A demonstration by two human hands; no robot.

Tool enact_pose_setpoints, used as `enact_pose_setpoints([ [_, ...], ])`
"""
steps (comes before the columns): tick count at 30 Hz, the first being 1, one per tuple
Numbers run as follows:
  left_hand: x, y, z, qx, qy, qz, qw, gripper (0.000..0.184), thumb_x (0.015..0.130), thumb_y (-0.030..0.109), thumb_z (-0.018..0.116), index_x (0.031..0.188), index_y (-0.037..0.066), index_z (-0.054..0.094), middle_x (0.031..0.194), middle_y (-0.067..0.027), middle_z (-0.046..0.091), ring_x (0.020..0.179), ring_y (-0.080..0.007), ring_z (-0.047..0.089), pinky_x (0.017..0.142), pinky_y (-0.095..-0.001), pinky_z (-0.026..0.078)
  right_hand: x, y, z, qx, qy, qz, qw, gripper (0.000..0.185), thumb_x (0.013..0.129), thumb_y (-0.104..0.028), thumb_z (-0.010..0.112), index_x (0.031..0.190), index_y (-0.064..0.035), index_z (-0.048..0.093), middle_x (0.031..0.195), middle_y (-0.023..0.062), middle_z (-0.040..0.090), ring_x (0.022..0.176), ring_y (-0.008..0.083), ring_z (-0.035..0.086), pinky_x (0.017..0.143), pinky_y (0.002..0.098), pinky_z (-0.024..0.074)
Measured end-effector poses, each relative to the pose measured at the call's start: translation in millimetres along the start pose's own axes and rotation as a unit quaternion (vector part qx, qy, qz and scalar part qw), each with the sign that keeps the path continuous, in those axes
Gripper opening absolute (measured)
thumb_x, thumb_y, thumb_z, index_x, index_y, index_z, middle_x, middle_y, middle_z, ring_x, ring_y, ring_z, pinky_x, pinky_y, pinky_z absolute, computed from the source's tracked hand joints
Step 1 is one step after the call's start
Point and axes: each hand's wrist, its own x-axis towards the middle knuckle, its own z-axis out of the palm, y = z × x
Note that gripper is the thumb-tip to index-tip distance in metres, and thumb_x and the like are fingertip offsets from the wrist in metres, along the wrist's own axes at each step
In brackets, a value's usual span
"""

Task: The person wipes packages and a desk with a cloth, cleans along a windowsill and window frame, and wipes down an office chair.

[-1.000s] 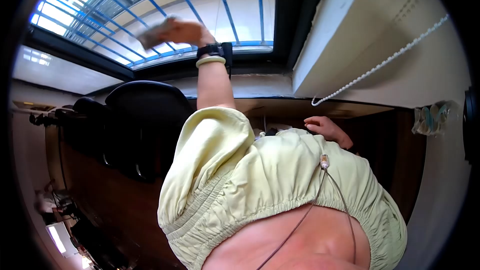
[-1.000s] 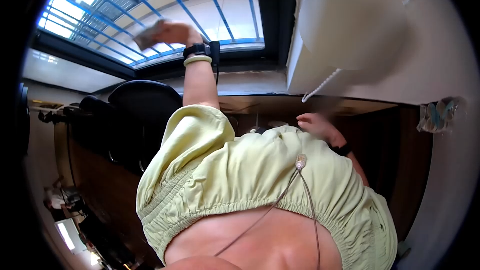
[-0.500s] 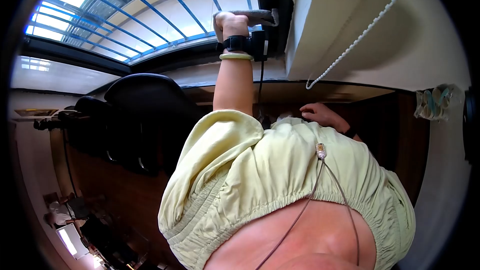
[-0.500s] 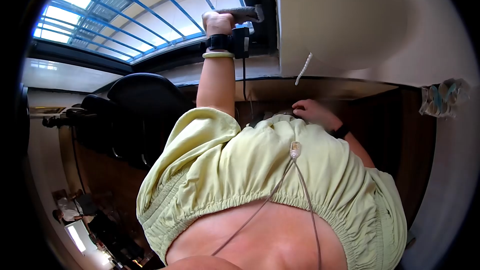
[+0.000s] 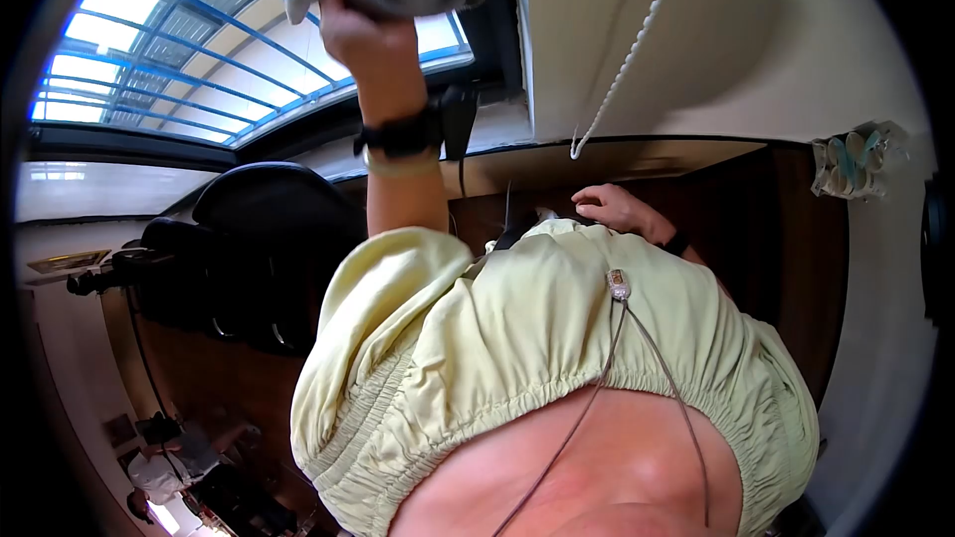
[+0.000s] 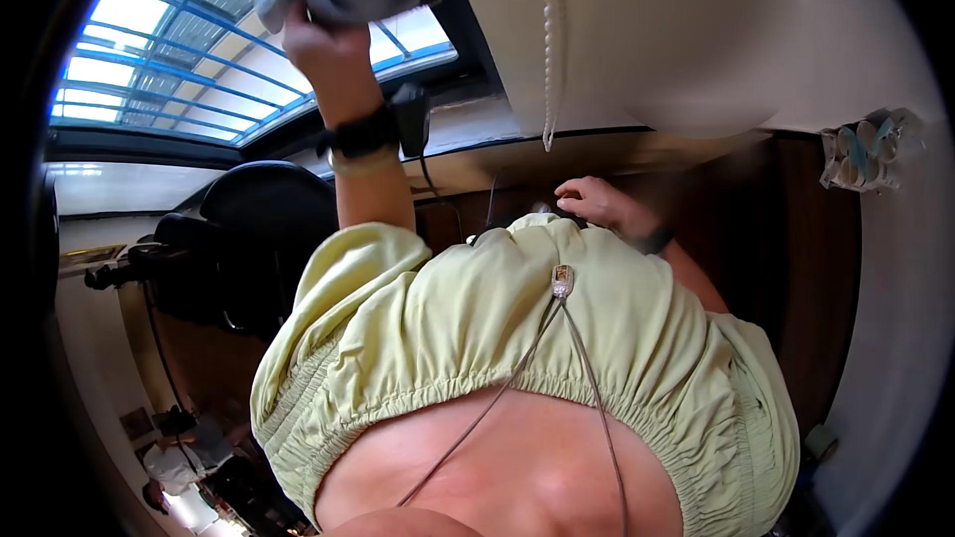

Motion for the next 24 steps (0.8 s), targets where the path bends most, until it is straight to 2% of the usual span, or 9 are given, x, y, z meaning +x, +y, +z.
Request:
enact_pose_setpoints([
  [2,-12.1,-0.5,-42.5,-0.021,-0.014,-0.060,0.998,0.053,0.097,0.042,0.032,0.132,0.004,0.047,0.131,-0.0162,0.052,0.125,-0.0324,0.046,0.108,-0.0510,0.031,-2.4,-0.9,0.0,0.012,-0.010,-0.022,1.000,0.043,0.088,-0.024,0.061,0.120,0.0043,0.057,0.109,0.0155,0.065,0.100,0.0208,0.062,0.088,0.0321,0.0483],
  [3,-21.3,3.1,-62.9,-0.108,-0.005,-0.144,0.984,0.059,0.096,0.050,0.031,0.132,0.006,0.046,0.132,-0.0151,0.052,0.126,-0.0332,0.045,0.108,-0.0515,0.030,-1.9,-0.2,2.8,0.016,-0.025,-0.027,0.999,0.043,0.087,-0.023,0.061,0.120,0.0043,0.057,0.110,0.0156,0.065,0.100,0.0207,0.062,0.088,0.0320,0.0481],
  [5,-50.4,1.1,-90.8,-0.053,0.045,-0.154,0.986,0.063,0.093,0.055,0.039,0.130,0.005,0.048,0.133,-0.0148,0.051,0.125,-0.0331,0.046,0.106,-0.0509,0.034,3.7,1.1,3.3,0.022,-0.060,-0.034,0.997,0.043,0.087,-0.022,0.063,0.120,0.0043,0.057,0.110,0.0156,0.065,0.101,0.0207,0.062,0.089,0.0318,0.0478],
  [8,-79.3,7.3,-133.5,-0.022,0.091,-0.204,0.974,0.053,0.088,0.047,0.057,0.122,0.006,0.053,0.125,-0.0139,0.057,0.117,-0.0319,0.052,0.101,-0.0487,0.041,9.1,-4.9,8.7,0.050,-0.068,-0.039,0.996,0.046,0.083,-0.024,0.068,0.117,0.0058,0.058,0.106,0.0151,0.067,0.097,0.0185,0.063,0.087,0.0305,0.0482],
  [11,-112.8,5.9,-160.4,0.044,0.161,-0.203,0.965,0.049,0.093,0.044,0.048,0.125,0.007,0.054,0.128,-0.0131,0.056,0.121,-0.0335,0.049,0.105,-0.0508,0.034,18.2,-9.7,13.1,0.093,-0.101,-0.033,0.990,0.052,0.082,-0.027,0.069,0.119,0.0069,0.056,0.109,0.0170,0.065,0.100,0.0198,0.062,0.089,0.0304,0.0472],
  [15,-162.9,-8.5,-148.0,-0.037,0.095,-0.294,0.950,0.053,0.096,0.043,0.039,0.137,0.008,0.042,0.141,-0.0121,0.044,0.131,-0.0331,0.039,0.111,-0.0498,0.025,30.4,-24.8,19.8,0.160,-0.138,-0.018,0.977,0.061,0.084,-0.033,0.069,0.129,0.0023,0.050,0.117,0.0154,0.062,0.105,0.0199,0.060,0.090,0.0311,0.0470],
  [20,-207.8,-44.1,-125.0,0.038,0.001,-0.370,0.928,0.057,0.099,0.040,0.037,0.143,0.004,0.030,0.147,-0.0141,0.035,0.136,-0.0301,0.031,0.115,-0.0435,0.016,39.6,-15.9,10.3,0.437,-0.236,0.067,0.865,0.055,0.094,-0.042,0.052,0.129,-0.0004,0.047,0.118,0.0149,0.062,0.113,0.0267,0.058,0.096,0.0381,0.0460],
  [22,-216.9,-46.4,-158.4,0.190,0.001,-0.428,0.884,0.056,0.098,0.042,0.041,0.138,0.003,0.037,0.138,-0.0134,0.045,0.126,-0.0260,0.043,0.106,-0.0394,0.030,44.5,-0.7,8.7,0.517,-0.244,0.057,0.818,0.047,0.095,-0.039,0.052,0.124,-0.0029,0.052,0.117,0.0144,0.062,0.111,0.0259,0.059,0.091,0.0368,0.0487],
  [24,-225.6,-51.2,-161.2,0.304,-0.012,-0.471,0.828,0.057,0.098,0.042,0.042,0.137,0.000,0.039,0.133,-0.0155,0.050,0.121,-0.0265,0.049,0.103,-0.0384,0.037,50.3,29.6,9.3,0.516,-0.188,0.065,0.833,0.043,0.094,-0.037,0.054,0.122,-0.0047,0.054,0.117,0.0143,0.062,0.113,0.0252,0.058,0.089,0.0364,0.0494],
])
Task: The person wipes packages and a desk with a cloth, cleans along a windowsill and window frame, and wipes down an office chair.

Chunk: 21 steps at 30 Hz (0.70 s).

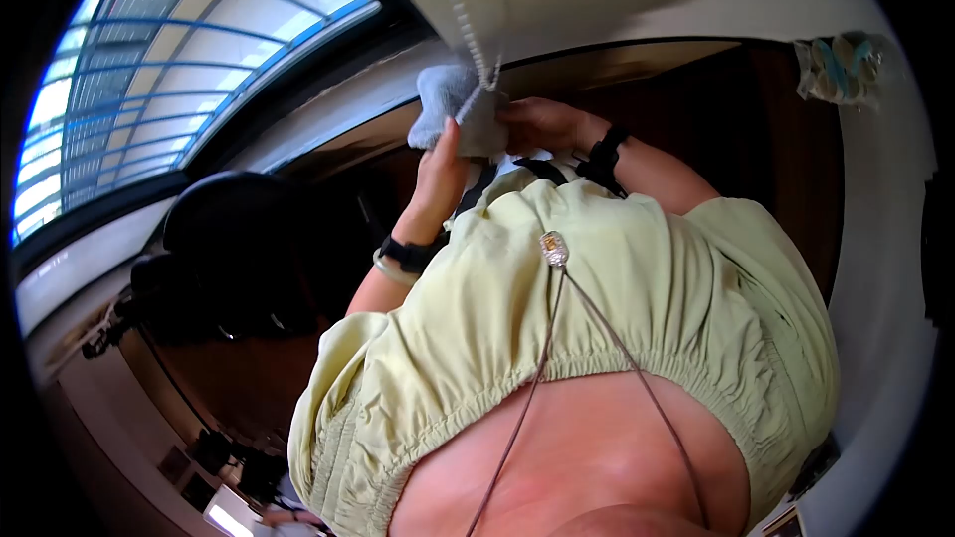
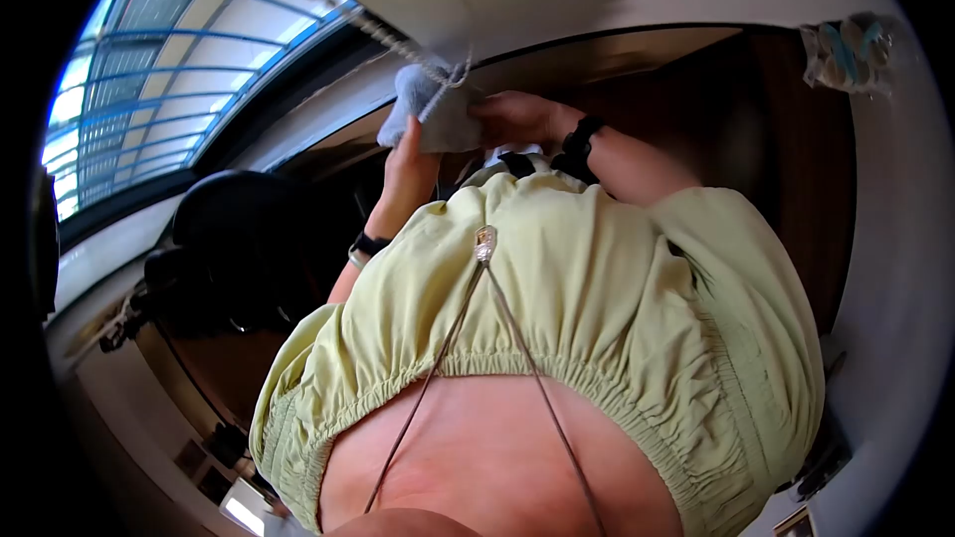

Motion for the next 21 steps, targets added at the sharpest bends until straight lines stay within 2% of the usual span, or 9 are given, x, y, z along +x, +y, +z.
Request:
enact_pose_setpoints([
  [1,-7.2,-0.2,8.3,0.048,0.004,-0.024,0.999,0.058,0.098,0.041,0.041,0.137,-0.002,0.037,0.133,-0.0179,0.049,0.122,-0.0290,0.048,0.104,-0.0395,0.037,-6.0,-2.6,2.4,0.000,0.026,-0.012,1.000,0.042,0.093,-0.036,0.055,0.122,-0.0055,0.054,0.118,0.0142,0.062,0.114,0.0249,0.058,0.088,0.0362,0.0497],
  [2,-10.1,-0.7,14.5,0.097,0.008,-0.048,0.994,0.059,0.098,0.040,0.040,0.138,-0.004,0.035,0.133,-0.0203,0.049,0.122,-0.0315,0.048,0.105,-0.0406,0.036,-15.6,-0.4,6.8,0.052,0.017,-0.038,0.998,0.036,0.091,-0.030,0.059,0.117,-0.0050,0.058,0.104,0.0122,0.067,0.092,0.0223,0.066,0.074,0.0327,0.0539],
  [6,31.9,-58.0,-40.7,0.113,-0.006,-0.298,0.948,0.061,0.093,0.042,0.047,0.130,-0.006,0.044,0.120,-0.0251,0.057,0.110,-0.0324,0.057,0.094,-0.0398,0.046,-31.9,29.7,-41.6,-0.206,0.237,0.042,0.948,0.022,0.088,-0.019,0.060,0.098,0.0003,0.065,0.073,0.0079,0.067,0.053,0.0209,0.066,0.046,0.0305,0.0519],
  [9,64.0,-73.5,-28.4,0.024,-0.074,-0.460,0.885,0.064,0.091,0.049,0.045,0.134,0.001,0.042,0.122,-0.0189,0.057,0.108,-0.0297,0.057,0.096,-0.0420,0.043,-47.6,42.6,-58.3,-0.356,0.366,0.066,0.857,0.025,0.089,-0.020,0.058,0.099,0.0028,0.063,0.073,0.0095,0.066,0.059,0.0236,0.068,0.043,0.0317,0.0512],
  [12,86.3,-81.9,13.5,0.126,-0.016,-0.435,0.891,0.053,0.095,0.047,0.042,0.133,0.011,0.044,0.126,-0.0089,0.055,0.105,-0.0228,0.056,0.080,-0.0367,0.048,-66.2,50.2,-87.3,-0.189,0.449,-0.054,0.872,0.026,0.088,-0.018,0.056,0.097,0.0056,0.062,0.067,0.0139,0.064,0.048,0.0246,0.064,0.039,0.0335,0.0485],
  [13,101.4,-90.6,16.8,0.155,-0.031,-0.401,0.902,0.052,0.095,0.046,0.044,0.135,0.013,0.042,0.129,-0.0098,0.052,0.109,-0.0232,0.054,0.084,-0.0399,0.046,-71.7,52.4,-95.3,-0.109,0.481,-0.110,0.863,0.025,0.087,-0.017,0.056,0.094,0.0064,0.063,0.065,0.0153,0.064,0.045,0.0244,0.062,0.039,0.0349,0.0480],
  [16,130.5,-92.5,58.9,0.208,-0.032,-0.271,0.939,0.053,0.094,0.037,0.053,0.138,0.012,0.038,0.130,-0.0119,0.051,0.115,-0.0228,0.050,0.091,-0.0433,0.044,-77.9,48.7,-134.4,0.025,0.519,-0.251,0.817,0.021,0.089,-0.013,0.052,0.101,0.0022,0.062,0.075,0.0136,0.063,0.060,0.0254,0.065,0.051,0.0346,0.0532],
  [19,203.5,-120.9,54.6,0.316,-0.174,-0.287,0.887,0.062,0.089,0.033,0.063,0.138,0.005,0.038,0.129,-0.0137,0.051,0.117,-0.0216,0.049,0.092,-0.0383,0.043,-90.1,34.8,-157.7,0.205,0.478,-0.339,0.783,0.026,0.093,-0.013,0.048,0.116,-0.0036,0.055,0.096,0.0129,0.062,0.082,0.0292,0.066,0.066,0.0390,0.0557],
  [21,231.0,-138.2,58.2,0.432,-0.185,-0.137,0.872,0.061,0.083,0.037,0.067,0.130,0.002,0.048,0.121,-0.0156,0.058,0.112,-0.0244,0.054,0.092,-0.0357,0.044,-95.7,18.4,-173.2,0.298,0.458,-0.364,0.754,0.030,0.094,-0.013,0.046,0.123,-0.0064,0.051,0.107,0.0122,0.061,0.094,0.0309,0.064,0.075,0.0423,0.0554],
])
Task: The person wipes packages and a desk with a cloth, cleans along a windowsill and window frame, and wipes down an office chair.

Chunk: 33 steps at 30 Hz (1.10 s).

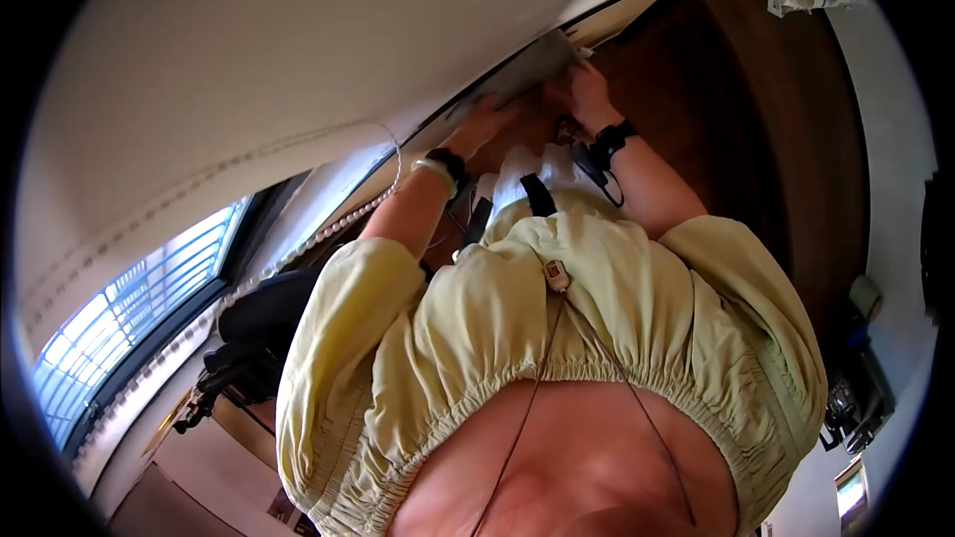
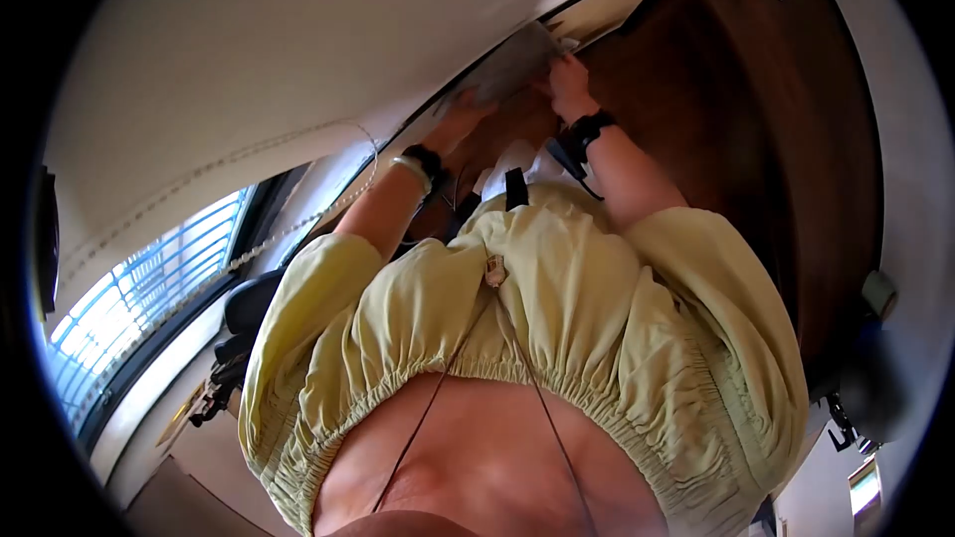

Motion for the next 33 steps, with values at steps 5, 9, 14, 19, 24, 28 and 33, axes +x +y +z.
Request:
enact_pose_setpoints([
  [5,17.1,34.1,32.1,0.132,0.070,0.043,0.988,0.070,0.077,0.035,0.072,0.129,-0.003,0.046,0.124,-0.0196,0.056,0.115,-0.0278,0.052,0.097,-0.0348,0.041,22.2,-33.0,19.7,0.091,0.037,-0.043,0.994,0.032,0.095,-0.014,0.044,0.127,-0.0087,0.048,0.120,0.0122,0.054,0.103,0.0289,0.058,0.083,0.0435,0.0518],
  [9,12.0,25.8,30.7,0.110,0.090,0.053,0.988,0.072,0.077,0.035,0.072,0.131,-0.004,0.044,0.126,-0.0209,0.055,0.116,-0.0291,0.052,0.096,-0.0342,0.041,39.6,0.7,36.3,0.103,0.119,-0.052,0.986,0.031,0.095,-0.017,0.045,0.125,-0.0093,0.046,0.122,0.0102,0.050,0.102,0.0261,0.054,0.082,0.0415,0.0511],
  [14,-23.4,-7.0,0.8,0.085,0.136,0.054,0.986,0.055,0.079,0.022,0.069,0.125,-0.003,0.051,0.116,-0.0156,0.060,0.107,-0.0240,0.056,0.091,-0.0330,0.045,2.8,62.9,83.7,0.121,0.127,0.031,0.984,0.035,0.098,-0.031,0.040,0.125,-0.0100,0.047,0.129,0.0093,0.047,0.114,0.0269,0.046,0.094,0.0483,0.0425],
  [19,-94.9,-37.6,-50.7,-0.034,0.136,-0.023,0.990,0.035,0.084,0.008,0.065,0.117,-0.001,0.055,0.107,-0.0089,0.062,0.093,-0.0154,0.060,0.076,-0.0267,0.051,37.8,249.0,110.1,0.364,-0.080,0.117,0.921,0.055,0.095,-0.050,0.042,0.138,-0.0156,0.038,0.138,0.0086,0.045,0.125,0.0291,0.042,0.101,0.0584,0.0328],
  [24,-114.5,-72.1,-85.7,0.121,0.125,-0.045,0.984,0.046,0.082,0.006,0.069,0.123,0.000,0.048,0.107,-0.0070,0.061,0.098,-0.0164,0.059,0.087,-0.0263,0.047,-2.8,239.6,125.2,0.345,-0.059,0.256,0.901,0.065,0.094,-0.054,0.040,0.146,-0.0167,0.027,0.149,0.0086,0.032,0.136,0.0363,0.025,0.100,0.0690,0.0245],
  [28,-95.3,-66.5,-68.6,0.101,0.087,-0.042,0.990,0.068,0.079,0.004,0.069,0.138,0.000,0.035,0.126,-0.0130,0.053,0.116,-0.0210,0.050,0.096,-0.0296,0.042,35.4,238.5,97.5,0.244,0.005,0.177,0.953,0.053,0.097,-0.047,0.036,0.140,-0.0162,0.039,0.145,0.0095,0.037,0.127,0.0352,0.038,0.098,0.0603,0.0339],
  [33,-14.6,-25.7,-3.2,0.226,0.019,0.055,0.972,0.085,0.080,0.008,0.070,0.147,0.001,0.019,0.147,-0.0201,0.030,0.137,-0.0295,0.028,0.111,-0.0349,0.024,149.7,206.2,3.4,0.054,0.080,-0.121,0.988,0.057,0.097,-0.046,0.037,0.144,-0.0130,0.033,0.142,0.0089,0.039,0.123,0.0274,0.042,0.098,0.0438,0.0379],
])
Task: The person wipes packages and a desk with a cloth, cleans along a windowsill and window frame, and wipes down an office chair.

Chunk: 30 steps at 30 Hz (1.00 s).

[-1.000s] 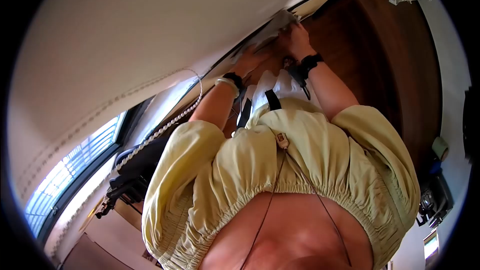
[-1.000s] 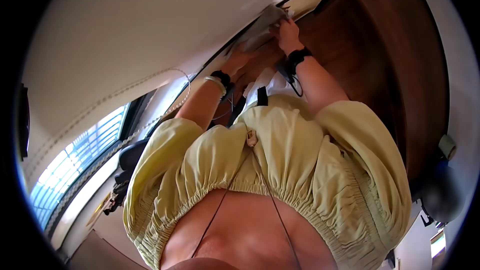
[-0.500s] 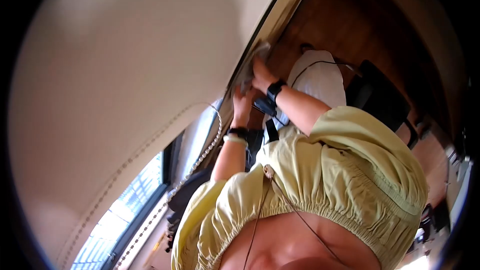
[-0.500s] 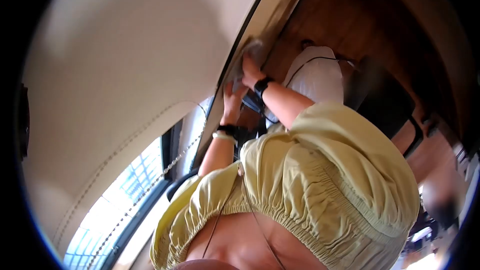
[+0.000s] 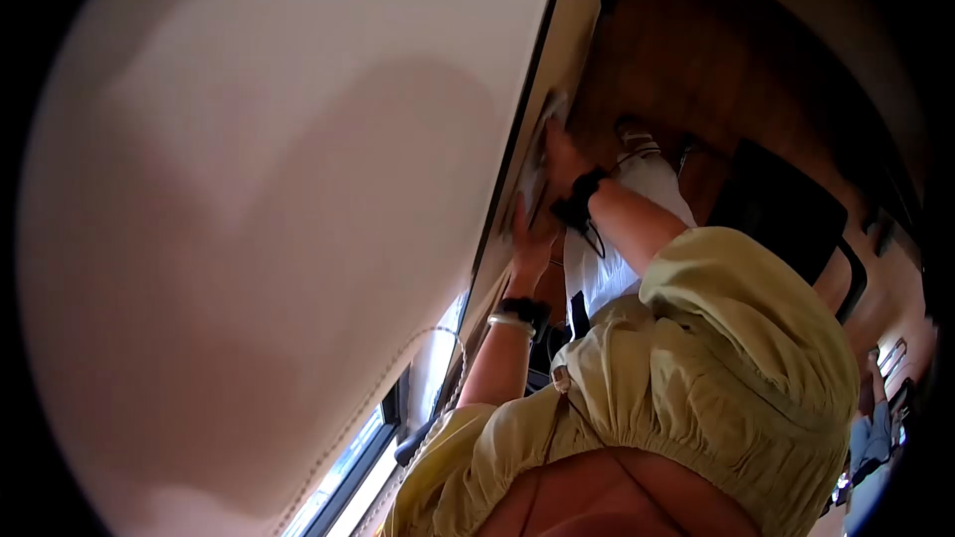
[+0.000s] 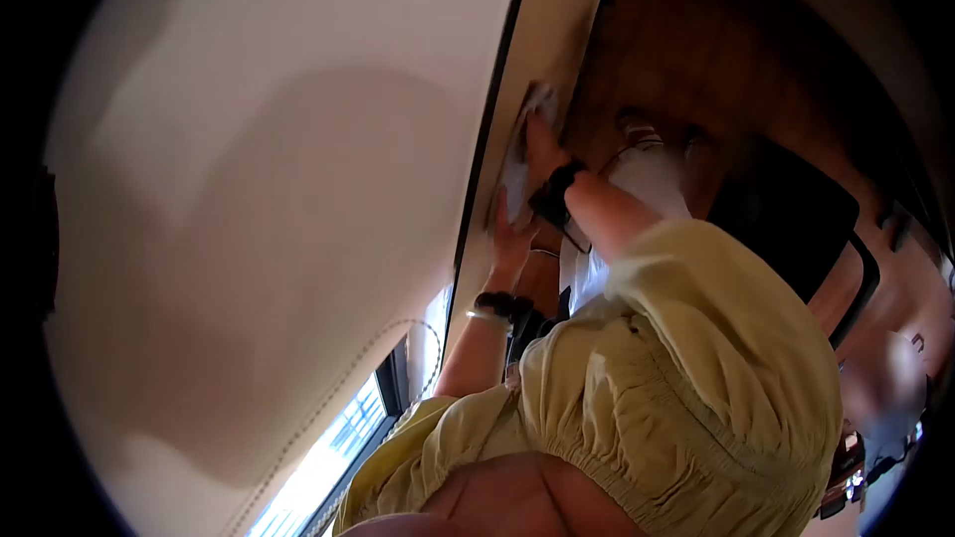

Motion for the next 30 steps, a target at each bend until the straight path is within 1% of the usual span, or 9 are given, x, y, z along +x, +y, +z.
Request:
enact_pose_setpoints([
  [2,32.4,47.9,20.9,0.012,-0.002,0.014,1.000,0.085,0.081,0.010,0.069,0.147,0.001,0.018,0.148,-0.0204,0.028,0.138,-0.0299,0.026,0.113,-0.0358,0.020,3.7,-144.2,2.7,0.066,0.045,0.057,0.995,0.060,0.098,-0.044,0.038,0.147,-0.0108,0.028,0.144,0.0086,0.038,0.125,0.0257,0.040,0.103,0.0367,0.0336],
  [5,84.4,71.9,46.6,0.021,0.002,0.036,0.999,0.084,0.081,0.012,0.069,0.148,0.003,0.018,0.149,-0.0194,0.027,0.136,-0.0278,0.028,0.111,-0.0363,0.023,63.8,-183.3,-14.4,0.086,0.066,-0.127,0.986,0.059,0.098,-0.037,0.038,0.148,-0.0092,0.024,0.147,0.0088,0.034,0.130,0.0253,0.034,0.108,0.0320,0.0241],
  [8,109.8,77.0,49.6,-0.031,-0.024,0.022,0.999,0.081,0.082,0.015,0.069,0.148,0.008,0.022,0.145,-0.0162,0.035,0.127,-0.0220,0.040,0.105,-0.0341,0.033,92.1,-233.2,-23.9,0.055,0.043,-0.145,0.987,0.063,0.097,-0.029,0.038,0.149,-0.0038,0.013,0.153,0.0137,0.022,0.139,0.0295,0.024,0.112,0.0311,0.0187],
  [11,122.2,86.8,49.5,-0.105,-0.092,-0.033,0.990,0.067,0.086,0.016,0.066,0.144,0.008,0.032,0.137,-0.0113,0.045,0.113,-0.0157,0.049,0.098,-0.0288,0.038,118.5,-241.5,-39.8,0.102,0.042,-0.122,0.986,0.058,0.098,-0.031,0.039,0.147,-0.0025,0.022,0.148,0.0103,0.031,0.131,0.0265,0.033,0.109,0.0312,0.0227],
  [13,115.2,93.2,53.6,-0.012,-0.090,-0.024,0.996,0.058,0.088,0.016,0.064,0.141,0.007,0.039,0.131,-0.0079,0.052,0.103,-0.0115,0.052,0.092,-0.0255,0.040,140.5,-221.9,-50.9,0.128,0.048,-0.093,0.986,0.057,0.098,-0.031,0.039,0.146,-0.0030,0.024,0.146,0.0106,0.033,0.129,0.0264,0.035,0.108,0.0313,0.0243],
  [17,73.4,78.6,42.5,-0.136,-0.058,-0.131,0.980,0.032,0.091,0.009,0.057,0.123,0.005,0.057,0.116,-0.0058,0.061,0.097,-0.0114,0.055,0.084,-0.0252,0.044,134.2,-136.8,-34.7,0.147,0.056,-0.003,0.988,0.056,0.097,-0.032,0.041,0.144,-0.0040,0.027,0.142,0.0113,0.036,0.126,0.0262,0.038,0.105,0.0316,0.0274],
  [20,47.5,57.6,30.8,-0.112,-0.143,-0.082,0.980,0.022,0.089,0.003,0.055,0.110,0.001,0.062,0.110,-0.0097,0.063,0.104,-0.0145,0.058,0.091,-0.0264,0.045,94.2,-56.5,-10.0,0.156,0.044,0.103,0.981,0.054,0.097,-0.032,0.041,0.142,-0.0048,0.030,0.139,0.0117,0.039,0.124,0.0261,0.040,0.103,0.0318,0.0297],
  [24,39.6,61.0,22.8,-0.025,-0.178,-0.229,0.957,0.013,0.089,-0.001,0.052,0.097,0.001,0.062,0.100,-0.0084,0.065,0.096,-0.0141,0.061,0.088,-0.0251,0.046,39.9,-5.8,9.9,0.150,0.017,0.224,0.963,0.052,0.096,-0.033,0.043,0.140,-0.0058,0.034,0.136,0.0124,0.042,0.120,0.0259,0.042,0.100,0.0321,0.0328],
  [30,34.3,67.5,14.8,-0.154,-0.101,-0.138,0.973,0.012,0.091,0.002,0.056,0.101,0.000,0.062,0.094,-0.0065,0.066,0.088,-0.0145,0.062,0.083,-0.0269,0.048,118.3,-26.6,-48.0,-0.139,0.066,0.065,0.986,0.050,0.095,-0.034,0.044,0.137,-0.0072,0.039,0.130,0.0133,0.048,0.116,0.0256,0.047,0.096,0.0325,0.0375],
])
